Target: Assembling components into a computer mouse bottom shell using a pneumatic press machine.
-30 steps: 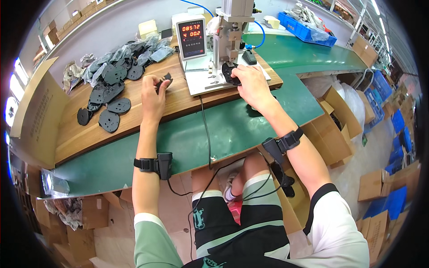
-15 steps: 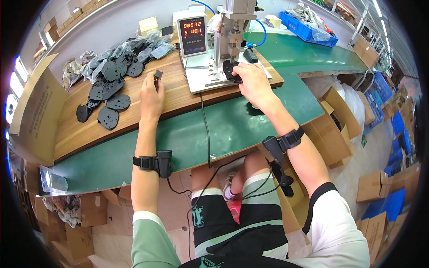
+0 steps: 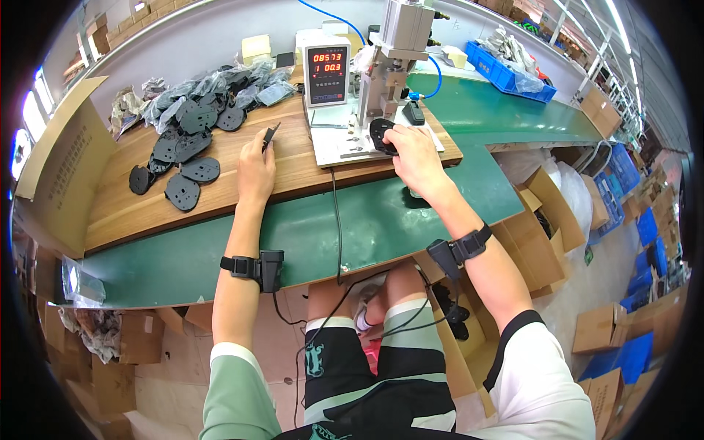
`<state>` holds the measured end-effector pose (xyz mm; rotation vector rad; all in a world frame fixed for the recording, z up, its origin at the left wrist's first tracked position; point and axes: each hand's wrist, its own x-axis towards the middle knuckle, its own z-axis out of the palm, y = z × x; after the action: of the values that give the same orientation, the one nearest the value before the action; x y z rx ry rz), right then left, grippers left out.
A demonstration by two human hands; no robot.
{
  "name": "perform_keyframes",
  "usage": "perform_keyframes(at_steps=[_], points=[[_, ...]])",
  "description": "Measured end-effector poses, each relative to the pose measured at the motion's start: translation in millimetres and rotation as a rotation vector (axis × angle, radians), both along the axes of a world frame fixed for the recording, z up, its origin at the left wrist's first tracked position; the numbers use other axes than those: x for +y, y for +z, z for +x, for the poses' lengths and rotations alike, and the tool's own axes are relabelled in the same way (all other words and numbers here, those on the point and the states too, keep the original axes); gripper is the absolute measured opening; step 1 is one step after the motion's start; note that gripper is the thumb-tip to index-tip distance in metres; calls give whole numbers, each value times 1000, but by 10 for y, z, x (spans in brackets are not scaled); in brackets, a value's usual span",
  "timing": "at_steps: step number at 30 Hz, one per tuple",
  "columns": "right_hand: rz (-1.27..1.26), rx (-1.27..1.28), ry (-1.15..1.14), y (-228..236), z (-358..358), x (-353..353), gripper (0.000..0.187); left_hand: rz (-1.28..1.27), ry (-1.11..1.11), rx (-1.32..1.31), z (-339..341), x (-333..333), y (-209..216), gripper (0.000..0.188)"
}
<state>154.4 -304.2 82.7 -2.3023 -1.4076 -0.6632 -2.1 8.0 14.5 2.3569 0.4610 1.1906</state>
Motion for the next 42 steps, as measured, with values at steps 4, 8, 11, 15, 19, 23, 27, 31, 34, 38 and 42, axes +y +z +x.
perform_keyframes(at_steps=[4,8,11,15,19,23,27,31,34,38,42], points=[[148,69,24,191,64,-80,27,27,-53,-5,54,-27,-3,35],[490,278,131,208,-548,-456,26,113,-152,-69,-73,-55,102,35],[644,268,128,37,-1296,-1198,26,305,-266,-93,-57,-286,236,42],[811,495,-236,-828,-1854,-2253,22,604,-401,-2,22,-953,432,48],[779,747,-695,-2144,-2080,-3094,20,673,-470,97,271,-1549,452,52],[619,759,-909,-3370,-2217,-3646,26,780,-351,156,678,-1736,451,50],[463,847,-1007,-3914,-2188,-3817,28,687,-298,214,889,-1778,384,44],[306,967,-1006,-4222,-2156,-3838,29,543,-346,254,951,-1871,419,39],[215,1149,-1000,-4480,-2081,-3803,35,624,-333,208,896,-1823,367,37],[150,1280,-938,-4719,-1935,-3814,42,610,-371,207,836,-1750,399,38],[150,1315,-1021,-4804,-1842,-3951,37,553,-432,205,896,-1821,432,41]])
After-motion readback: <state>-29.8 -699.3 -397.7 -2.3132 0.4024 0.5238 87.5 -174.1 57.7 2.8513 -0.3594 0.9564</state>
